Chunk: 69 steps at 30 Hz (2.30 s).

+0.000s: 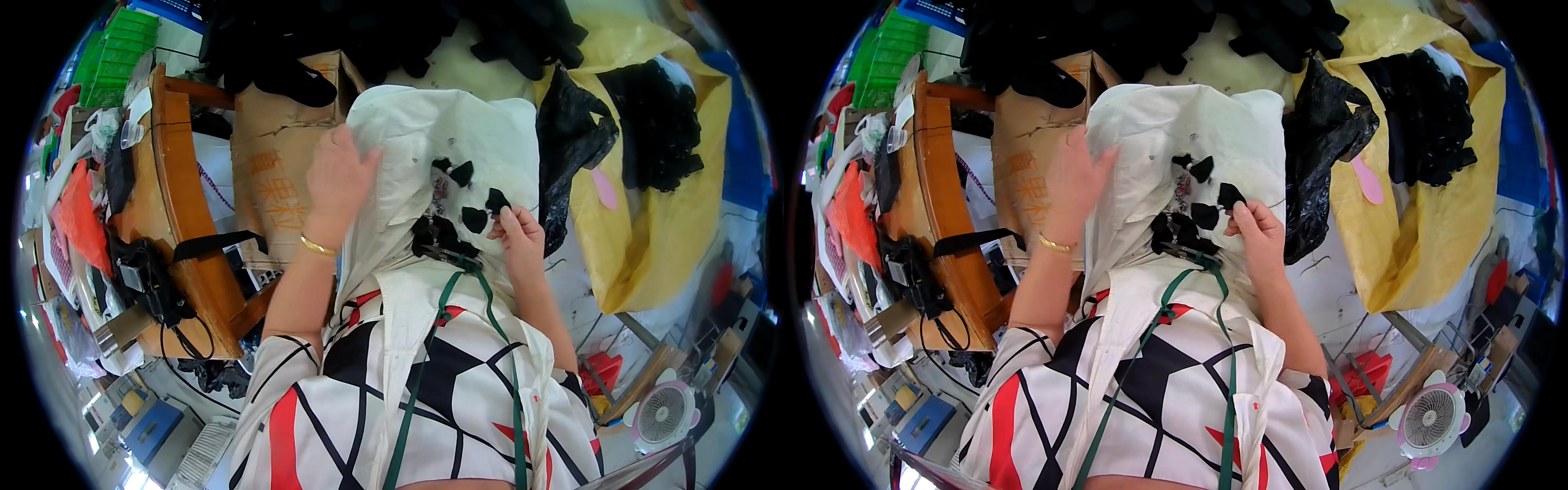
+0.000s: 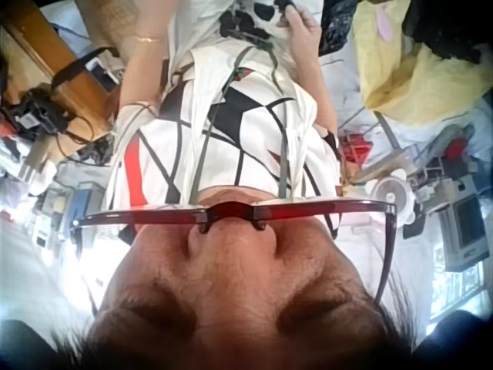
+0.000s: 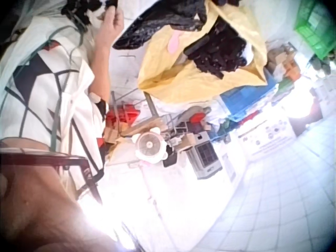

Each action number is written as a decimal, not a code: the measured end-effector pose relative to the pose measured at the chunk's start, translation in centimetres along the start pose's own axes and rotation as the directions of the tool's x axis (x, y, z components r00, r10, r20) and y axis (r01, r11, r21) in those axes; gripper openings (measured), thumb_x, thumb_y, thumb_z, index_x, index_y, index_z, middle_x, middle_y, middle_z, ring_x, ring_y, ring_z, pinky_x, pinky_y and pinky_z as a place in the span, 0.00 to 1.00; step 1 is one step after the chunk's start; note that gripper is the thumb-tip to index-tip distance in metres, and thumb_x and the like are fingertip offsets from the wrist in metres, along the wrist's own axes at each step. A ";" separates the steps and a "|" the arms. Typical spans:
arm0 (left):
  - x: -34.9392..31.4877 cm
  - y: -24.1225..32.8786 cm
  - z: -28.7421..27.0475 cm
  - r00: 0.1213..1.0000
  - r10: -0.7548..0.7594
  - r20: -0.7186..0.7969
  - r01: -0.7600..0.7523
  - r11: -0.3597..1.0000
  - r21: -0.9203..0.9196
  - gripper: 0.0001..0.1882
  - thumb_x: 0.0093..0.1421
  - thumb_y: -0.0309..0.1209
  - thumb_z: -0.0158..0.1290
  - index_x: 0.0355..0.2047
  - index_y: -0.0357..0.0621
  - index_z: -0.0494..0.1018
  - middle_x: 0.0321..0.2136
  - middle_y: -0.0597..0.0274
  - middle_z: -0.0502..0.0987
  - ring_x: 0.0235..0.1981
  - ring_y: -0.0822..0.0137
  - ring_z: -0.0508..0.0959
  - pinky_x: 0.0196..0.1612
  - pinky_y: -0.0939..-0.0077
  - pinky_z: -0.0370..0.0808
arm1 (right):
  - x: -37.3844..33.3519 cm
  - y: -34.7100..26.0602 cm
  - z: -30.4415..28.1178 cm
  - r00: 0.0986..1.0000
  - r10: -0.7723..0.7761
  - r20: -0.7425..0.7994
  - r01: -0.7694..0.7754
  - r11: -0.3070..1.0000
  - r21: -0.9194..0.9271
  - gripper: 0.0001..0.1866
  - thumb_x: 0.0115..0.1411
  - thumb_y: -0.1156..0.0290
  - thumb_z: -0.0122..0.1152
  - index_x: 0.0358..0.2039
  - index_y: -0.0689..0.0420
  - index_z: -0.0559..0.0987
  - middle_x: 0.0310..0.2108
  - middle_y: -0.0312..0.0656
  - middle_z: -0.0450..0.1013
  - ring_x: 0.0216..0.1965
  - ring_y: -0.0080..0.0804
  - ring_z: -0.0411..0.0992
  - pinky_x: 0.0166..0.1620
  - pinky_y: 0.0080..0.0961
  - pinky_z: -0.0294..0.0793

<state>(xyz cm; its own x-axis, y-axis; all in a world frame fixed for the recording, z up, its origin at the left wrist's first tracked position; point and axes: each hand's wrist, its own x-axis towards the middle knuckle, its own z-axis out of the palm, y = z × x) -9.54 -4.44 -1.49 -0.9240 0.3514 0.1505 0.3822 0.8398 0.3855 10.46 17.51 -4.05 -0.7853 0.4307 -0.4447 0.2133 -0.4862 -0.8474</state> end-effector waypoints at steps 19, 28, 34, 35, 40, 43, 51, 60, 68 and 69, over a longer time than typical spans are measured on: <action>-4.4 7.0 -4.2 0.902 0.344 0.261 -0.130 0.792 -0.597 0.18 0.54 0.31 0.64 0.44 0.45 0.74 0.36 0.55 0.78 0.37 0.57 0.78 0.37 0.69 0.76 | -2.3 -2.2 3.5 0.980 -0.082 0.180 0.105 0.987 -0.124 0.10 0.68 0.68 0.56 0.34 0.62 0.77 0.29 0.31 0.73 0.31 0.15 0.68 0.38 0.16 0.69; -5.1 6.1 -3.0 0.827 0.518 0.219 -0.376 0.798 -0.470 0.14 0.48 0.24 0.62 0.37 0.45 0.77 0.30 0.61 0.78 0.33 0.56 0.79 0.34 0.64 0.76 | -1.3 -2.2 1.9 0.969 -0.198 0.149 0.229 0.943 -0.239 0.10 0.64 0.69 0.62 0.39 0.62 0.78 0.31 0.33 0.72 0.33 0.18 0.69 0.39 0.17 0.70; -5.5 5.9 -2.5 0.748 0.654 0.115 -0.516 0.682 -0.518 0.17 0.41 0.21 0.61 0.35 0.46 0.77 0.29 0.61 0.78 0.33 0.58 0.79 0.34 0.67 0.77 | -1.6 -3.9 3.7 0.853 -0.187 0.487 0.452 0.731 -0.512 0.08 0.59 0.73 0.66 0.38 0.62 0.80 0.31 0.35 0.73 0.34 0.22 0.71 0.39 0.19 0.71; -5.5 5.9 -2.5 0.749 0.655 0.100 -0.513 0.668 -0.539 0.17 0.41 0.20 0.61 0.34 0.46 0.78 0.28 0.61 0.78 0.32 0.58 0.79 0.33 0.67 0.77 | -1.6 -3.3 3.5 0.898 -0.124 0.423 0.322 0.840 -0.437 0.07 0.60 0.72 0.65 0.37 0.61 0.80 0.30 0.34 0.73 0.34 0.20 0.70 0.38 0.19 0.71; -6.0 5.6 -2.2 0.777 0.629 0.043 -0.478 0.632 -0.610 0.16 0.39 0.18 0.61 0.32 0.44 0.78 0.25 0.60 0.77 0.30 0.57 0.79 0.31 0.67 0.76 | -0.9 -1.8 2.9 0.971 0.067 0.230 -0.040 0.992 -0.120 0.06 0.64 0.71 0.61 0.32 0.60 0.78 0.27 0.29 0.72 0.31 0.14 0.67 0.36 0.15 0.68; -6.2 5.5 -2.3 0.803 0.590 0.082 -0.414 0.652 -0.635 0.19 0.40 0.14 0.60 0.34 0.42 0.78 0.27 0.59 0.78 0.30 0.56 0.79 0.33 0.68 0.76 | 0.0 -1.9 2.1 0.987 -0.046 0.156 0.074 0.982 -0.177 0.09 0.65 0.68 0.60 0.34 0.61 0.78 0.27 0.29 0.71 0.30 0.15 0.66 0.37 0.15 0.68; -6.9 5.2 -1.6 0.905 0.327 0.274 -0.004 0.648 -0.761 0.13 0.48 0.17 0.62 0.36 0.41 0.78 0.28 0.58 0.78 0.31 0.59 0.78 0.36 0.70 0.74 | -1.2 -4.0 2.9 0.843 -0.315 0.437 0.497 0.768 -0.404 0.14 0.65 0.65 0.62 0.45 0.62 0.78 0.35 0.32 0.72 0.36 0.18 0.69 0.43 0.17 0.70; -6.3 4.9 -2.1 0.790 0.573 0.219 -0.211 0.590 -0.779 0.17 0.46 0.14 0.60 0.36 0.43 0.79 0.31 0.59 0.78 0.33 0.59 0.77 0.38 0.71 0.73 | -0.1 -3.0 1.6 0.831 0.170 0.530 0.004 0.951 -0.311 0.09 0.66 0.68 0.60 0.41 0.61 0.77 0.31 0.30 0.72 0.35 0.16 0.69 0.40 0.17 0.71; -6.8 4.8 -2.4 0.823 0.506 0.260 -0.109 0.589 -0.800 0.17 0.46 0.12 0.59 0.37 0.42 0.79 0.31 0.60 0.78 0.34 0.60 0.77 0.39 0.71 0.73 | 0.9 -2.5 1.6 0.981 -0.111 0.157 0.146 0.961 -0.235 0.08 0.68 0.69 0.55 0.35 0.61 0.75 0.30 0.31 0.70 0.32 0.19 0.68 0.38 0.20 0.73; -6.9 4.6 -2.5 0.830 0.494 0.260 -0.110 0.602 -0.791 0.17 0.47 0.12 0.58 0.37 0.42 0.79 0.30 0.60 0.78 0.34 0.60 0.77 0.39 0.71 0.73 | 1.0 -2.6 1.3 0.987 -0.103 0.126 0.131 0.963 -0.238 0.08 0.68 0.69 0.55 0.35 0.61 0.75 0.30 0.32 0.71 0.32 0.19 0.69 0.38 0.20 0.73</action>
<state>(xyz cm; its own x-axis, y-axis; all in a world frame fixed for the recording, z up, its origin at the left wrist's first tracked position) -1.42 -4.02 1.58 -0.5755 0.8141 0.0783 0.3250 0.1398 0.9353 8.37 18.20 -1.95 -0.8700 0.3795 -0.3149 0.2405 -0.2310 -0.9428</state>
